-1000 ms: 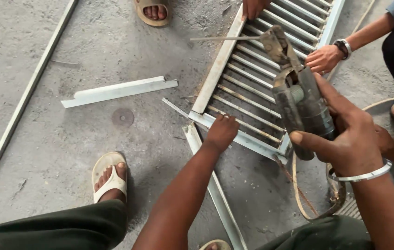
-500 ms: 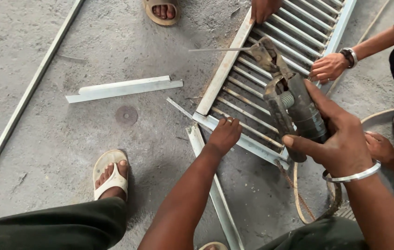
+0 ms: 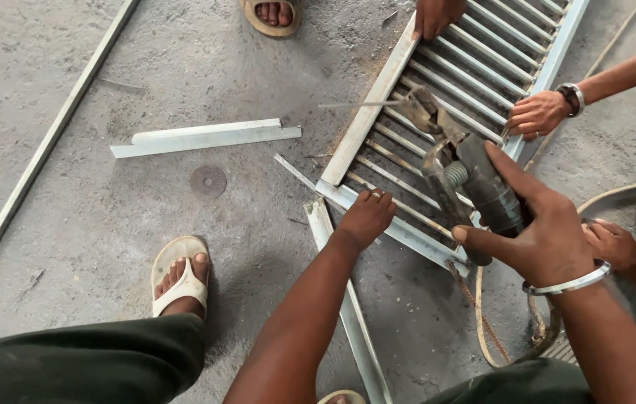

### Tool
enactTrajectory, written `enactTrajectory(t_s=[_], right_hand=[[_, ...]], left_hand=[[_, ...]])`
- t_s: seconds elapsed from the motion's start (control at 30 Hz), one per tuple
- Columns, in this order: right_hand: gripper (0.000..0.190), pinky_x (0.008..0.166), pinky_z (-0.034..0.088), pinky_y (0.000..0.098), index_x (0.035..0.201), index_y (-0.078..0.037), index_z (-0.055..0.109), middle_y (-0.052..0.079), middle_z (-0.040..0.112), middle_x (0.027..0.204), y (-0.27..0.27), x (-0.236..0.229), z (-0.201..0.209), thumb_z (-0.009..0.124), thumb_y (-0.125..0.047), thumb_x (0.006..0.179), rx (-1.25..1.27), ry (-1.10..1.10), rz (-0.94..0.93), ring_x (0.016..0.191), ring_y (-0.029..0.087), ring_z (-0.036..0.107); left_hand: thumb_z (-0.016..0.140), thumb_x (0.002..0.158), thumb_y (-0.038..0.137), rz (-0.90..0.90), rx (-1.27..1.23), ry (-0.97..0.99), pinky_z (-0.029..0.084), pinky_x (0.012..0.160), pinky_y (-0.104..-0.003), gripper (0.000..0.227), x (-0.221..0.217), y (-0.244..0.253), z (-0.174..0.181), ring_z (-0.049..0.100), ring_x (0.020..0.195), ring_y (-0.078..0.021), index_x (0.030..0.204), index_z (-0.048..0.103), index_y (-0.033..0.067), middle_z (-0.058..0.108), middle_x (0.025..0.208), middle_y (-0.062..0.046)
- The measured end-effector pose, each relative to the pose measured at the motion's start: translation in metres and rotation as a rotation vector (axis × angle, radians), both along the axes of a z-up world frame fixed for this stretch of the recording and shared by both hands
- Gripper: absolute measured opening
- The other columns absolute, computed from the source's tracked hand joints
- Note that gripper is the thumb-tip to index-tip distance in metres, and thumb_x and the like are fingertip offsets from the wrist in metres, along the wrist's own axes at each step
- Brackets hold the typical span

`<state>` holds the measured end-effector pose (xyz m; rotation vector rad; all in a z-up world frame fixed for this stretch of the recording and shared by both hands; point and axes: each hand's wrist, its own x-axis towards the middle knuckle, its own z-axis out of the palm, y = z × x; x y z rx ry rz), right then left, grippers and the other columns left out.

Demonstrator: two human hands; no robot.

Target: The person holds a metal frame and a metal strip together while another person uses a welding tool to join them. They reposition the pieces and apply the welding tool to different points along the joint to secure the metal together.

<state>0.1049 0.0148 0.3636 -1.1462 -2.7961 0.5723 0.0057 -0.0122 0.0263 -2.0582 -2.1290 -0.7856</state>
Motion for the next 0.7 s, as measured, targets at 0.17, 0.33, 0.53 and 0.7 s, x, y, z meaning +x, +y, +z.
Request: enactTrajectory(t_s=[0.17, 0.33, 0.53, 0.7], right_hand=[[0.113, 0.094, 0.053, 0.0395, 0.156, -0.013, 0.05, 0.023, 0.071, 0.124, 0.01, 0.007, -0.013, 0.09, -0.04, 0.053, 0.03, -0.048, 0.022, 0.107, 0.029, 0.072], [0.121, 0.09, 0.055, 0.0419, 0.16, -0.026, 0.045, 0.023, 0.071, 0.121, 0.007, 0.005, -0.015, 0.091, -0.045, 0.05, 0.037, -0.152, -0.04, 0.101, 0.032, 0.073], [0.119, 0.089, 0.057, 0.0439, 0.16, -0.034, 0.038, 0.017, 0.073, 0.106, -0.012, -0.002, -0.019, 0.095, -0.055, 0.058, 0.189, -0.454, 0.042, 0.095, 0.032, 0.074], [0.108, 0.082, 0.056, 0.0463, 0.153, -0.026, 0.046, 0.019, 0.071, 0.107, -0.016, 0.02, -0.043, 0.088, -0.047, 0.056, 0.153, -0.175, 0.233, 0.094, 0.037, 0.072]], left_hand=[[0.06, 0.088, 0.014, 0.009, -0.017, 0.001, 0.043, 0.09, -0.037, 0.013, 0.002, 0.002, -0.003, 0.059, 0.11, -0.0237, 0.1, 0.065, 0.0108, 0.061, 0.104, -0.006], [0.06, 0.088, 0.015, 0.027, -0.005, 0.013, 0.043, 0.092, -0.037, 0.012, 0.004, 0.006, -0.008, 0.059, 0.112, -0.0232, 0.098, 0.066, 0.0114, 0.062, 0.106, -0.006], [0.062, 0.087, 0.013, 0.068, -0.027, -0.052, 0.043, 0.095, -0.037, 0.012, 0.011, 0.013, -0.011, 0.06, 0.113, -0.0237, 0.097, 0.067, 0.0121, 0.064, 0.107, -0.006], [0.062, 0.084, 0.01, 0.055, -0.098, -0.094, 0.043, 0.096, -0.038, 0.016, 0.009, 0.008, -0.002, 0.061, 0.112, -0.0236, 0.099, 0.067, 0.0119, 0.065, 0.109, -0.007]])
